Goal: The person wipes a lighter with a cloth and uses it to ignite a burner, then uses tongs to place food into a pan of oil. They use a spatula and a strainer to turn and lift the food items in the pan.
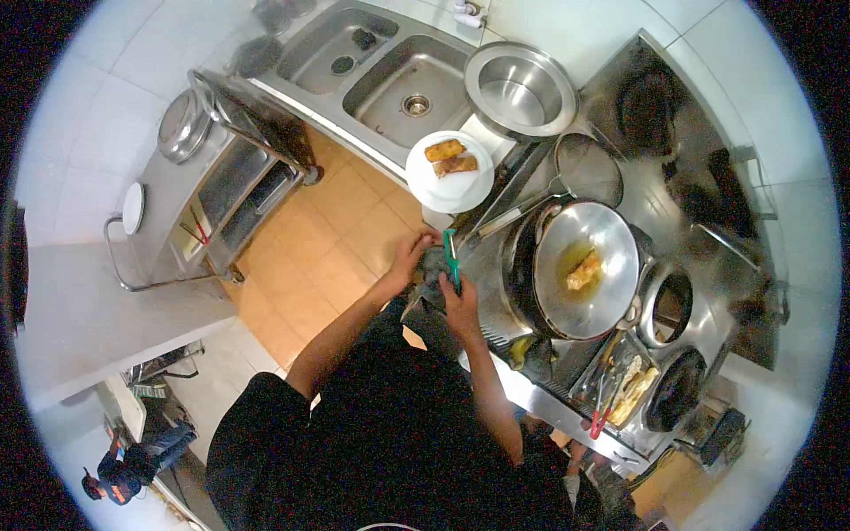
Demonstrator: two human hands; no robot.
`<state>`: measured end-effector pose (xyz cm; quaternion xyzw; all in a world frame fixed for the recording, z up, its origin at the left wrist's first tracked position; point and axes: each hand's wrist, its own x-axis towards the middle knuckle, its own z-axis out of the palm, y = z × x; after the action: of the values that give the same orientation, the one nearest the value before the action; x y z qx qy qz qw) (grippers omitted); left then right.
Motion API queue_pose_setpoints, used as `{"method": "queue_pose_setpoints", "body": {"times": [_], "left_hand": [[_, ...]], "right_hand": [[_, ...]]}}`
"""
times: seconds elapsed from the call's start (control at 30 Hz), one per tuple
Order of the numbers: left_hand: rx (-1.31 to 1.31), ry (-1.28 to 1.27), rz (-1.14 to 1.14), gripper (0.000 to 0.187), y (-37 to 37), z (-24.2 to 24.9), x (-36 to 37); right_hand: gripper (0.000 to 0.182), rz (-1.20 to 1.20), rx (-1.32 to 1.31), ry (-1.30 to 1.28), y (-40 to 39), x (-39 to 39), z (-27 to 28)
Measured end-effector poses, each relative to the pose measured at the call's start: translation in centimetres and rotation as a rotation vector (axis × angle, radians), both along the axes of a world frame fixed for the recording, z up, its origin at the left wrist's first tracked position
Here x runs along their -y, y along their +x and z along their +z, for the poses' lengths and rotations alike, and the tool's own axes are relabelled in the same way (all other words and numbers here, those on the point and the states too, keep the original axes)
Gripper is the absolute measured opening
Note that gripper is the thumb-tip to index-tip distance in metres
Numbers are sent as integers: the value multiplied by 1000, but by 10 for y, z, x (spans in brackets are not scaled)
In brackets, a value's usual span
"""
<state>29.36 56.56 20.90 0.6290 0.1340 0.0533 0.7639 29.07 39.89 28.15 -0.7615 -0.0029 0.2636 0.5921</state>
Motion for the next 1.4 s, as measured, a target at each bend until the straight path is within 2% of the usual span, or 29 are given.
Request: {"method": "queue_pose_setpoints", "body": {"times": [0.03, 0.07, 0.1, 0.13, 0.17, 0.23, 0.3, 0.33, 0.4, 0.5, 0.53, 0.63, 0.7, 0.73, 0.87, 0.93, 1.03, 1.13, 1.2, 1.23, 1.3, 1.33, 1.4], "left_hand": [[-2, 1, -4, 31, -11, 19, 0], [-18, 1, -106, 32, -22, 35, -1], [-34, 2, -206, 33, -30, 47, -3], [-34, 4, -206, 33, -37, 57, -3], [-119, 47, -223, 33, -42, 66, -3], [-202, 91, -240, 33, -48, 62, -9], [-292, 139, -329, 35, -48, 47, -19], [-290, 141, -329, 35, -48, 46, -20], [-235, -80, -150, 35, -48, 46, -23], [-220, -134, -35, 34, -39, 45, -37], [-214, -132, -31, 34, -38, 46, -41], [-191, -93, 25, 27, -38, 45, -47], [-130, 131, 61, 22, -38, 46, -45], [-128, 135, 67, 22, -38, 48, -44], [-40, 124, 34, 20, -42, 49, -43], [-38, 132, 8, 19, -42, 49, -44], [-100, 97, -79, 20, -41, 51, -44], [-132, 47, -73, 23, -40, 59, -39], [-139, -116, -44, 27, -40, 67, -36], [-140, -114, -54, 27, -41, 71, -37], [-222, -716, -12, 33, -42, 76, -39], [-225, -719, -21, 33, -44, 70, -42], [-420, -996, -61, 37, -47, 64, -53]], "right_hand": [[33, -41, -46, 98, 1, -3, 7], [33, -44, -47, 100, 3, -5, 16], [32, -107, -179, 124, 5, -8, 26], [31, -169, -312, 148, 5, -10, 31], [31, -169, -312, 150, 5, -9, 29], [32, -109, -388, 250, 7, -5, 21], [31, -83, -330, 213, 6, -6, 15], [30, -58, -275, 173, 5, -6, 14], [29, -92, -275, 210, 4, -7, 12], [30, -200, -290, 327, 5, -14, 7], [32, -278, -309, 407, 4, -16, 2], [28, -236, -248, 388, 6, -19, -8], [23, -154, -186, 387, 7, -23, -10], [18, -78, -124, 384, 7, -26, -8], [14, -29, -25, 375, 3, -44, 0], [16, -70, -233, 361, 2, -48, 34], [19, 58, -168, 382, 5, -44, 7], [18, -41, -177, 354, 2, -45, 1], [18, -71, -257, 356, 3, -43, 6], [18, -94, -338, 359, 4, -42, 10], [19, -119, -368, 426, 3, -44, 19], [19, -130, -401, 492, 3, -43, 22], [18, -112, -296, 447, 2, -44, 21]]}}
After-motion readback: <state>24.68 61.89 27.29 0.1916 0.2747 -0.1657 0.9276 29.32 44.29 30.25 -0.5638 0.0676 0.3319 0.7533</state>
